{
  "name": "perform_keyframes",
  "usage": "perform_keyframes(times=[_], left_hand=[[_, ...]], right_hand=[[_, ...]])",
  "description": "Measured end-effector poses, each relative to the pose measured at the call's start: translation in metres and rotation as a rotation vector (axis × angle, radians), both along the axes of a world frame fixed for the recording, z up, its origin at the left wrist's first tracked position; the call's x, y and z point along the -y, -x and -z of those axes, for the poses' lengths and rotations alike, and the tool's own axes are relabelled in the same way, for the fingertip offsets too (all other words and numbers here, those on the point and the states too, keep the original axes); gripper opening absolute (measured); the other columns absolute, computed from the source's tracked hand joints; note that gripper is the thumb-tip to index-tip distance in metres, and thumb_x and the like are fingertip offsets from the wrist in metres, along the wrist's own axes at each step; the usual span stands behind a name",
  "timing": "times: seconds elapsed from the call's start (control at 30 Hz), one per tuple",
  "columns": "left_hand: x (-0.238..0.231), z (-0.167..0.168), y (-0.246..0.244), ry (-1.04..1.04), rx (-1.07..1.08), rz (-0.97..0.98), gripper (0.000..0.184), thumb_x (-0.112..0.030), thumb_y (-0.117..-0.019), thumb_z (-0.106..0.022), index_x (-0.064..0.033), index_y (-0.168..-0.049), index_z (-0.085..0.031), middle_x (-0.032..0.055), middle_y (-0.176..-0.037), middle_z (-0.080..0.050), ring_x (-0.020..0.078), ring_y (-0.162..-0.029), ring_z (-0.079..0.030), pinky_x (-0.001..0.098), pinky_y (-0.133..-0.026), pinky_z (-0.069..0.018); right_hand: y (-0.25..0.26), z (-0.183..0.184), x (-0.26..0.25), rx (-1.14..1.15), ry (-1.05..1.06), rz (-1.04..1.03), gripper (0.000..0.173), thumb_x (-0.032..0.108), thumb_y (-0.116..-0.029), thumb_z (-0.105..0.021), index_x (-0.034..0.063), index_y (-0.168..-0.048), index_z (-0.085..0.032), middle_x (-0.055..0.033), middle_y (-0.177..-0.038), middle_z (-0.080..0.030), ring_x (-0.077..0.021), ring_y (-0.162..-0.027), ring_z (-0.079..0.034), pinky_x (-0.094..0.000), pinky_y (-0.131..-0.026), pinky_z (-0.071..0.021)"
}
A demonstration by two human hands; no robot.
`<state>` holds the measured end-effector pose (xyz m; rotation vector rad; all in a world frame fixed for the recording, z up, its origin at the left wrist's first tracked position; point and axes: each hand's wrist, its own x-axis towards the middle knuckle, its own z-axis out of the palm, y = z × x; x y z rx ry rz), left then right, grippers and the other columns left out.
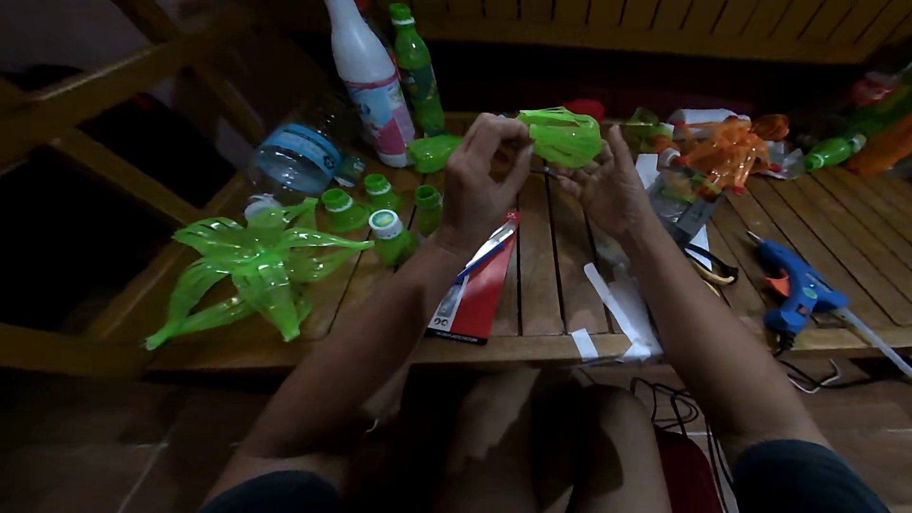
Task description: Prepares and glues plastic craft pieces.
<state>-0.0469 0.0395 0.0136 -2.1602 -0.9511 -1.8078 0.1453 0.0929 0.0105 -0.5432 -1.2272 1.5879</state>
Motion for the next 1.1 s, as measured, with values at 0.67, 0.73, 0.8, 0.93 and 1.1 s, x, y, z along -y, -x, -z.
perform_keyframes(times=[0.67, 0.73, 0.8, 0.93, 1.1], left_hand=[[-0.003, -0.004, 0.009, 0.109, 0.155, -0.189, 0.02, -0.02, -0.0984, -0.069, -0.0015, -0.1, -0.077, 0.0173, -0.112, -0.068, 0.0211, -0.11, -0.062, 0.0291, -0.095, -0.0484], [0.0, 0.001, 0.003, -0.013, 0.041, -0.208, 0.019, -0.017, -0.0991, -0.069, -0.0009, -0.101, -0.078, 0.0161, -0.104, -0.074, 0.0251, -0.103, -0.069, 0.0368, -0.095, -0.0524], [0.005, 0.007, -0.008, -0.068, -0.068, -0.185, 0.018, -0.015, -0.0993, -0.068, 0.0001, -0.101, -0.078, 0.0157, -0.102, -0.075, 0.0264, -0.099, -0.071, 0.0389, -0.092, -0.0551], [0.009, 0.02, -0.03, -0.138, -0.236, -0.122, 0.016, -0.013, -0.0976, -0.069, 0.0008, -0.098, -0.077, 0.0162, -0.095, -0.075, 0.0276, -0.091, -0.072, 0.0375, -0.085, -0.0569], [0.007, 0.028, -0.036, -0.184, -0.298, -0.05, 0.014, -0.01, -0.0964, -0.07, 0.0018, -0.097, -0.077, 0.0167, -0.091, -0.073, 0.0265, -0.089, -0.071, 0.0319, -0.082, -0.0573]], right_hand=[[0.002, 0.016, -0.006, 0.246, -0.298, 0.078, 0.047, 0.011, -0.1002, -0.061, -0.0009, -0.142, -0.044, -0.0095, -0.126, -0.061, -0.0157, -0.11, -0.066, -0.0354, -0.096, -0.0581], [0.005, 0.018, -0.008, 0.206, -0.282, 0.149, 0.045, 0.012, -0.1019, -0.06, -0.0009, -0.142, -0.043, -0.0101, -0.126, -0.06, -0.0157, -0.11, -0.066, -0.0347, -0.096, -0.0584], [0.006, 0.019, -0.011, 0.135, -0.252, 0.228, 0.044, 0.011, -0.1032, -0.058, -0.0008, -0.143, -0.042, -0.0101, -0.123, -0.061, -0.0159, -0.107, -0.067, -0.0349, -0.094, -0.059], [0.008, 0.019, -0.009, 0.041, -0.214, 0.32, 0.044, 0.009, -0.1027, -0.058, 0.0016, -0.142, -0.041, -0.0053, -0.116, -0.06, -0.0104, -0.098, -0.067, -0.0299, -0.087, -0.0593], [0.01, 0.02, -0.007, 0.032, -0.238, 0.376, 0.046, 0.006, -0.1, -0.062, 0.0014, -0.141, -0.042, -0.0061, -0.118, -0.061, -0.0104, -0.099, -0.067, -0.03, -0.086, -0.0602]])
